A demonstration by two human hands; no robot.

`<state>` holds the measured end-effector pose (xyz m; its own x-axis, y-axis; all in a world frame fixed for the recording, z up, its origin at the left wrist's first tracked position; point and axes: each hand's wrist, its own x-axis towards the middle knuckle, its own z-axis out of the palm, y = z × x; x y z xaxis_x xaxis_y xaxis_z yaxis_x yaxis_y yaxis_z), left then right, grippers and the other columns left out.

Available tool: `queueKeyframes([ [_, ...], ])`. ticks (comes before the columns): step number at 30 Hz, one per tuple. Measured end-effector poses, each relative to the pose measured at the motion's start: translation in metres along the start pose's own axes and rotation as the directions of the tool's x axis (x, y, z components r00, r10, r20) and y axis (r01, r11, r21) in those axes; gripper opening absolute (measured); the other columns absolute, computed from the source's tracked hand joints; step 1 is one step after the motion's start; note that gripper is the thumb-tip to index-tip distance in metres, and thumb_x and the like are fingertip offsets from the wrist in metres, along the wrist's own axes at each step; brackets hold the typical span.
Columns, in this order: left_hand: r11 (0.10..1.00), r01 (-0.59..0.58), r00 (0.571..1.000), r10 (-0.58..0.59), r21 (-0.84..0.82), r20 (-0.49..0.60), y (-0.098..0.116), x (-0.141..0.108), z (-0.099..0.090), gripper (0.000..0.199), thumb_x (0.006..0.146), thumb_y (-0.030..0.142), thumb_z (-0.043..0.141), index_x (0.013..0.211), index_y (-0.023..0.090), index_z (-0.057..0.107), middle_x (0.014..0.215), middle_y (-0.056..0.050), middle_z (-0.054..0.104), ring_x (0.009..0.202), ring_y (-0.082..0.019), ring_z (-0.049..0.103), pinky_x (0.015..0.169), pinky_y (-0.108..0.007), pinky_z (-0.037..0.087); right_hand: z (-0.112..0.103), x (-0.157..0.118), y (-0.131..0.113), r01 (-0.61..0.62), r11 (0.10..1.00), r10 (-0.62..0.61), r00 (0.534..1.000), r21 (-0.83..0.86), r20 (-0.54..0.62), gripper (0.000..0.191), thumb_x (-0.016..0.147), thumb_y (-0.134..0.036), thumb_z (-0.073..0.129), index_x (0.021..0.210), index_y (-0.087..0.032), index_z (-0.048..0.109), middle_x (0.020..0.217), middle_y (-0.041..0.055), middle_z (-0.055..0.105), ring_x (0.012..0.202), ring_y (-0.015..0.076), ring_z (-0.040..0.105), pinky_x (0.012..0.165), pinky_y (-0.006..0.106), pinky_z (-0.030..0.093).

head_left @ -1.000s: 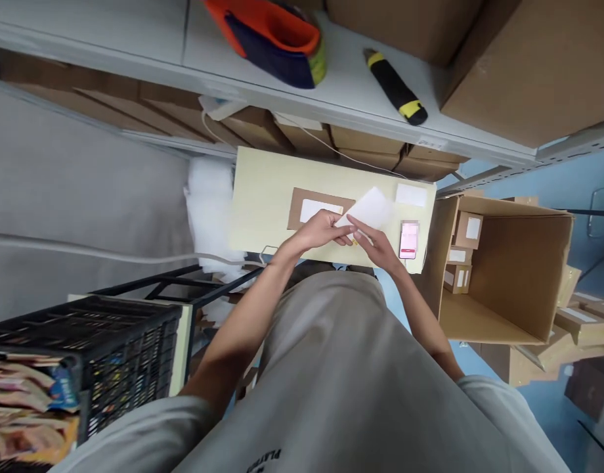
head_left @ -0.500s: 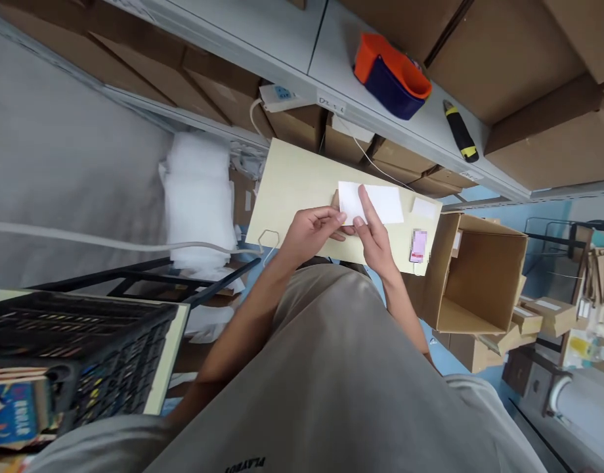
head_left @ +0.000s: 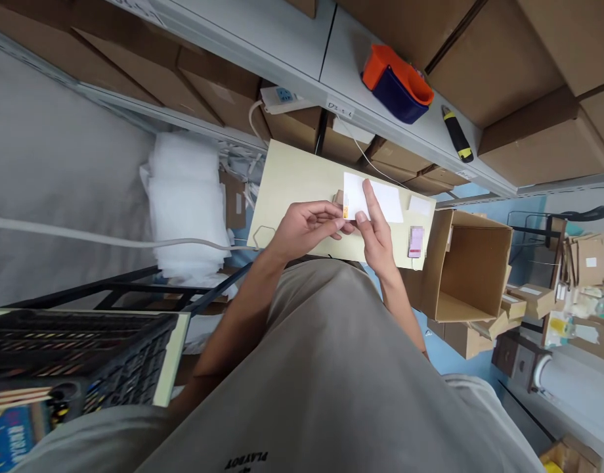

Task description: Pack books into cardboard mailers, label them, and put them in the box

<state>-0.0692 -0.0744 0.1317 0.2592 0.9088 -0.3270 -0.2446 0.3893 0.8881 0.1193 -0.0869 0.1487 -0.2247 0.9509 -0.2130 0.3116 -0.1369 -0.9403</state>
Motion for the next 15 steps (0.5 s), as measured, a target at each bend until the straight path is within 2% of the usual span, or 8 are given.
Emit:
queueKeyframes([
  [4,0.996,-0.089,0.996,0.089,0.016,0.013,-0.004,0.004,0.011,0.035,0.082,0.053,0.096,0.089,0.022,0.081,0.089,-0.009,0.085,0.104,-0.035,0.088,0.083,-0.045,0.078,-0.012,-0.002,0.007,0.067,0.994,-0.066,0.998,-0.082,0.022,0.084,0.115,-0.079,0.038,0.187,-0.043,0.013,0.19,-0.0034,0.036,0.168,0.0326,0.049,0.136,0.056,0.049],
  [6,0.99,-0.136,0.991,0.135,0.028,0.015,-0.007,0.006,0.017,0.038,0.083,0.055,0.095,0.088,0.021,0.079,0.087,-0.008,0.085,0.097,-0.034,0.088,0.081,-0.044,0.078,-0.018,-0.001,0.012,0.08,0.993,-0.078,0.997,-0.088,0.026,0.085,0.114,-0.08,0.043,0.187,-0.043,0.018,0.186,-0.0012,0.043,0.164,0.0331,0.052,0.135,0.057,0.049],
  [8,0.984,-0.175,0.985,0.175,0.04,-0.001,-0.01,0.008,0.024,0.04,0.085,0.057,0.094,0.088,0.021,0.078,0.086,-0.008,0.085,0.093,-0.032,0.088,0.08,-0.043,0.078,-0.023,-0.001,0.018,0.069,0.996,-0.069,0.998,-0.05,0.014,0.083,0.114,-0.08,0.045,0.185,-0.042,0.027,0.176,0.0023,0.058,0.156,0.0317,0.061,0.131,0.056,0.054],
  [10,0.976,-0.21,0.977,0.212,0.058,-0.033,-0.014,0.009,0.031,0.042,0.086,0.06,0.093,0.088,0.021,0.077,0.086,-0.007,0.085,0.089,-0.03,0.088,0.078,-0.041,0.077,-0.026,-0.001,0.023,0.034,0.999,-0.034,0.999,0.012,0.014,0.079,0.114,-0.081,0.044,0.182,-0.04,0.037,0.155,0.0046,0.074,0.138,0.0282,0.074,0.118,0.052,0.064],
  [12,0.967,-0.242,0.967,0.247,0.086,-0.067,-0.016,0.011,0.038,0.043,0.087,0.061,0.091,0.089,0.021,0.077,0.086,-0.007,0.084,0.086,-0.028,0.087,0.075,-0.039,0.076,-0.029,-0.004,0.025,-0.028,0.998,0.025,0.999,0.064,0.038,0.077,0.113,-0.082,0.044,0.176,-0.038,0.048,0.126,0.0039,0.083,0.109,0.0236,0.083,0.096,0.043,0.072],
  [15,0.952,-0.266,0.955,0.282,0.149,-0.092,-0.016,0.011,0.045,0.039,0.09,0.058,0.089,0.09,0.02,0.076,0.086,-0.007,0.084,0.084,-0.026,0.086,0.073,-0.035,0.074,-0.035,-0.014,0.021,-0.089,0.994,0.089,0.996,0.067,0.013,0.07,0.111,-0.08,0.052,0.16,-0.032,0.065,0.083,-0.0019,0.077,0.068,0.017,0.074,0.065,0.03,0.064],
])
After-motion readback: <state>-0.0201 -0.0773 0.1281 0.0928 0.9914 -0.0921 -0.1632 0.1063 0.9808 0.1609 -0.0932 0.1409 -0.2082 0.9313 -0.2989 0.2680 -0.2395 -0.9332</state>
